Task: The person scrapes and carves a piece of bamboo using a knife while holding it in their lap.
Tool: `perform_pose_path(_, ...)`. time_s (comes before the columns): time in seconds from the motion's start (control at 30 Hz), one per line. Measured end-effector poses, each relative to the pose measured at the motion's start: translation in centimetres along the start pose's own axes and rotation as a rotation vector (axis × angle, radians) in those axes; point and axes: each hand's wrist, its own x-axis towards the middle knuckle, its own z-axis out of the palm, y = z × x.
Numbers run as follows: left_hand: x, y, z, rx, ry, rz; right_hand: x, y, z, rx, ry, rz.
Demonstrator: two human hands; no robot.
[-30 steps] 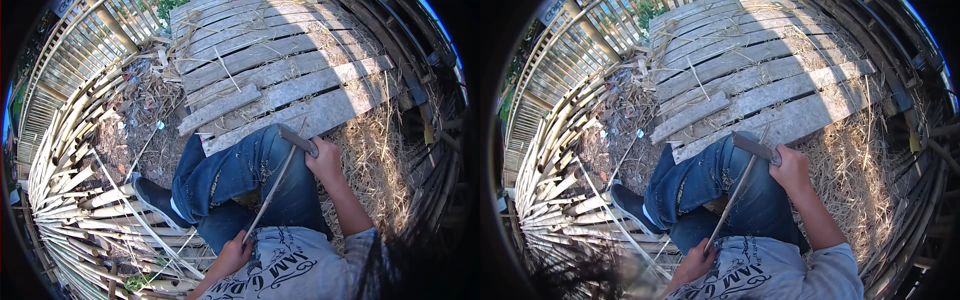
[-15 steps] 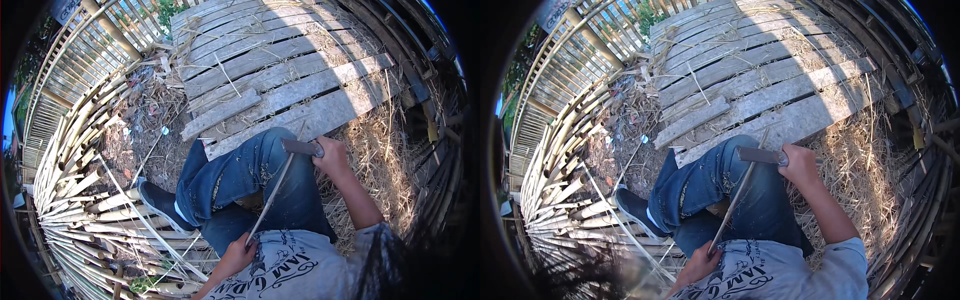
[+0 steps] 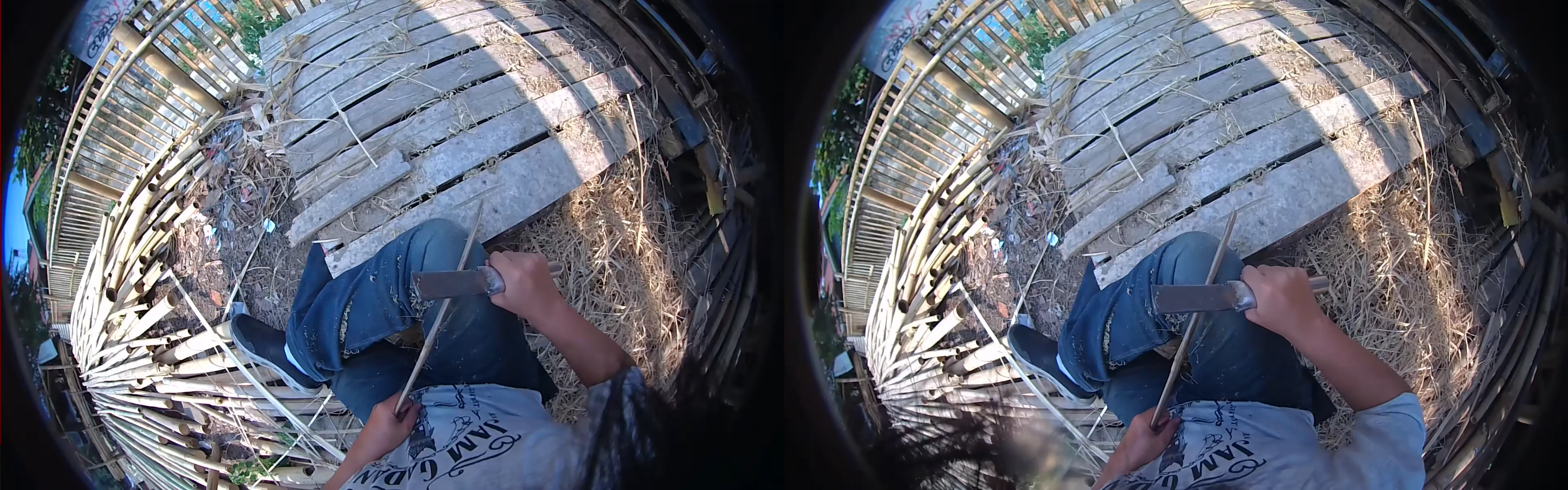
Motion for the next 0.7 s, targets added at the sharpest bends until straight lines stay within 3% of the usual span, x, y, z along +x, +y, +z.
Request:
perform_pose_path(0.03, -0.3, -0.1, 0.0, 0.012, 0.002, 0.003, 0.0, 0.3, -0.2, -0.003, -0.001, -0.036)
perform_pose_path(0.1, -0.5, 0.3, 0.1, -0.009, -0.022, -0.014, 1.4, 2.7, 0.1, -0.011, 0.128, 0.159)
perform_pose_path(0.13, -0.2, 0.6, 0.1, -0.033, -0.032, -0.014, 1.3, 2.7, 0.1, 0.015, 0.114, 0.156)
perform_pose_path(0.3, -0.1, 0.5, 0.2, 0.004, 0.000, -0.051, 1.2, 0.8, 0.1, 0.123, -0.018, -0.042)
perform_pose_path(0.43, 0.4, 0.3, 0.2, 0.006, -0.026, -0.052, 3.1, 3.0, -0.1, 0.061, 0.112, 0.170)
perform_pose_path(0.53, 0.3, -0.3, 0.4, 0.053, 0.003, -0.032, 2.3, 1.2, -0.8, 0.082, 0.002, -0.059)
perform_pose_path(0.63, 0.3, 1.1, 0.5, 0.027, -0.004, -0.112, 3.6, 4.9, -0.5, -0.006, 0.118, 0.166)
perform_pose_path(0.7, 0.5, -0.5, 0.7, 0.034, 0.014, -0.039, 3.8, 5.5, -0.5, -0.077, 0.165, 0.113)
